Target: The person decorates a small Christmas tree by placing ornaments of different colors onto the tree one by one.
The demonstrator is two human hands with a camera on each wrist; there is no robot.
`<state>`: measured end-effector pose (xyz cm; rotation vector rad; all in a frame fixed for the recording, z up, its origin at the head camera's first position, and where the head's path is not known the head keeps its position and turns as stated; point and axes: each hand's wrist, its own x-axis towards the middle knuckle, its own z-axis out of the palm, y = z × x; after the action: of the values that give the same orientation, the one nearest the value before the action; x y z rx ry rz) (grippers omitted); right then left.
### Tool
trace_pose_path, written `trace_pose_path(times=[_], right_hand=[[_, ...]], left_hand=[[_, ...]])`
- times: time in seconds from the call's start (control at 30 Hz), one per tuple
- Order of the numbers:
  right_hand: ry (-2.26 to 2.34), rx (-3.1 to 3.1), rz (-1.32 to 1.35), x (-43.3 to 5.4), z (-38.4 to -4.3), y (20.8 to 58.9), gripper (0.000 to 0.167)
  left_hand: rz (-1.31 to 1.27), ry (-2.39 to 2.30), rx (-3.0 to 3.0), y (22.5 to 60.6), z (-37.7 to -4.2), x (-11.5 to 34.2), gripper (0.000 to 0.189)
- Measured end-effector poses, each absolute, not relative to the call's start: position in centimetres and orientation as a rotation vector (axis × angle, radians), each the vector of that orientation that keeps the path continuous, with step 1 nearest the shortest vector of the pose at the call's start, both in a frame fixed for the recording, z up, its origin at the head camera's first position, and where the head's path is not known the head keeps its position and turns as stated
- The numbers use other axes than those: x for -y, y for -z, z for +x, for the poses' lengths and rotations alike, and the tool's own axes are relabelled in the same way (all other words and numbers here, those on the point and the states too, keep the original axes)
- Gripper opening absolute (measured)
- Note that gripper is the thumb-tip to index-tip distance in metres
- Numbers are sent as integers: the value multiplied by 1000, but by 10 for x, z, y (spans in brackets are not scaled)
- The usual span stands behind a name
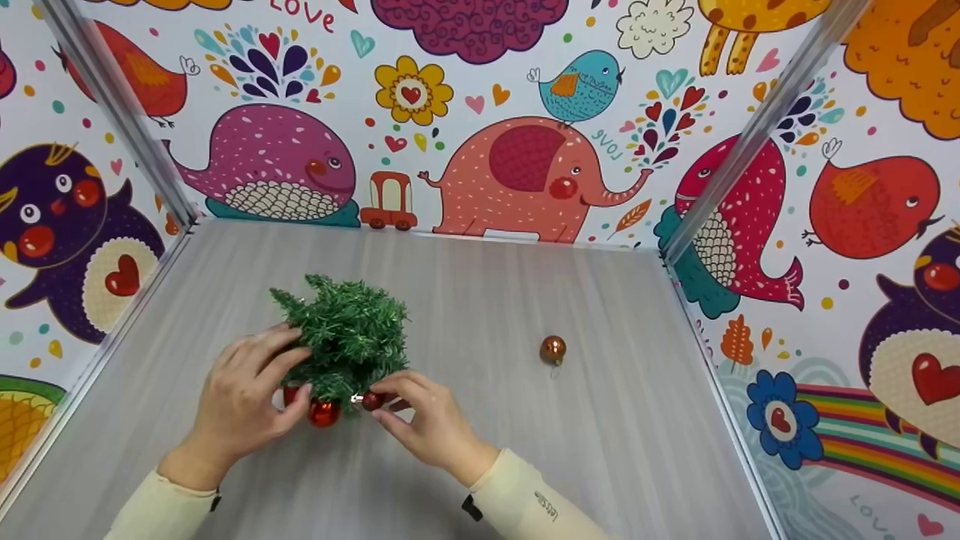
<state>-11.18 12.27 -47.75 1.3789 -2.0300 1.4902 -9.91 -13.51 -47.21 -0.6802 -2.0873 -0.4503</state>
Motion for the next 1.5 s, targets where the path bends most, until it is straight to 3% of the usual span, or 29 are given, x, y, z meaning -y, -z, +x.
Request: trace_pose_path(times=[0.37,0.53,0.87,1.5], right_hand=[[-1456,2091,1302,-124,-118,500,37],[-1472,2085,1274,-120,-112,489,35],[-1522,2051,1271,-119,-107,480,37],[-1671,2337,1226,-121,-102,491,27]], left_hand=[[-832,408,2026,477,-92,114,25],[-842,402,2086,483,-90,110,28],[-837,437,2080,484,-93,104,4],[-782,504,2066,479,-93,96,11]])
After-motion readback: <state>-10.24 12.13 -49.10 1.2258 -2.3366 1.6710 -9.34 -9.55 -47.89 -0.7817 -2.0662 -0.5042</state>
